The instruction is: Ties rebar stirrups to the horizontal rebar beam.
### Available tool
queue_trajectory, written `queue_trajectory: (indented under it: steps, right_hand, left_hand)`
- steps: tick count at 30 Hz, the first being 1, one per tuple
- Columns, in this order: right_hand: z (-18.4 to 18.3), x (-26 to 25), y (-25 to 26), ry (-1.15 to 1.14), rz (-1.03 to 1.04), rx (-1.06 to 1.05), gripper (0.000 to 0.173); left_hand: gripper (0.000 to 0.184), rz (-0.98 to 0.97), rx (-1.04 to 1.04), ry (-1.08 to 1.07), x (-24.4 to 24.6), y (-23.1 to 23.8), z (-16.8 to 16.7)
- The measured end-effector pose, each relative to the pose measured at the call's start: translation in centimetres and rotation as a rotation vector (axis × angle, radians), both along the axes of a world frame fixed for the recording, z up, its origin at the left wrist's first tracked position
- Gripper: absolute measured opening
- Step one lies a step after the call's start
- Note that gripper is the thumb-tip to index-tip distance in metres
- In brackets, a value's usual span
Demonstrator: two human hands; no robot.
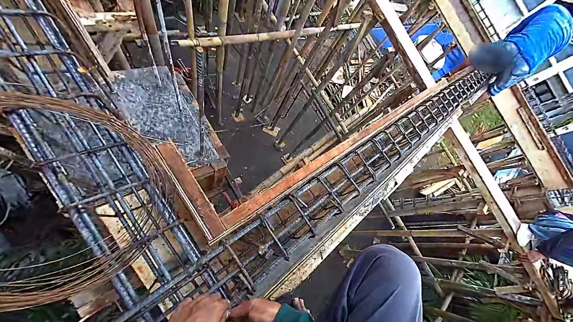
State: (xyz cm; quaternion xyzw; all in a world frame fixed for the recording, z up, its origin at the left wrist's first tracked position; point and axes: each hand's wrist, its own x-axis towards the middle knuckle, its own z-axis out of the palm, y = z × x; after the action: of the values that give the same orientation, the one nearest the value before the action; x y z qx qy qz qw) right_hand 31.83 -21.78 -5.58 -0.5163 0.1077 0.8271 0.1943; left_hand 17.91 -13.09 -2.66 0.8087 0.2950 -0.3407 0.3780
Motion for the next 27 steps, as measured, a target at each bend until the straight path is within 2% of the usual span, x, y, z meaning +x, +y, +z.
queue_trajectory:
  steps: [8, 10, 21, 27]
  right_hand:
    - [0.3, -0.2, 0.1, -0.086, 0.067, 0.034, 0.031]
    - [0.1, -0.3, 0.0, -0.097, 0.061, 0.034, 0.031]
    - [-1.1, -0.1, -0.6, -0.104, 0.090, 0.104, 0.030]
    - [-0.9, -0.4, -0.7, -0.136, 0.083, 0.097, 0.028]
  left_hand:
    - [0.034, 0.043, 0.174, -0.033, 0.1, -3.7, 1.5]
    - [0.038, 0.040, 0.159, 0.010, 0.3, -3.9, 2.1]
    - [0.036, -0.232, 0.309, 0.046, 0.6, -4.3, 2.8]
    - [0.035, -0.237, 0.351, 0.037, 0.5, -4.7, 2.5]
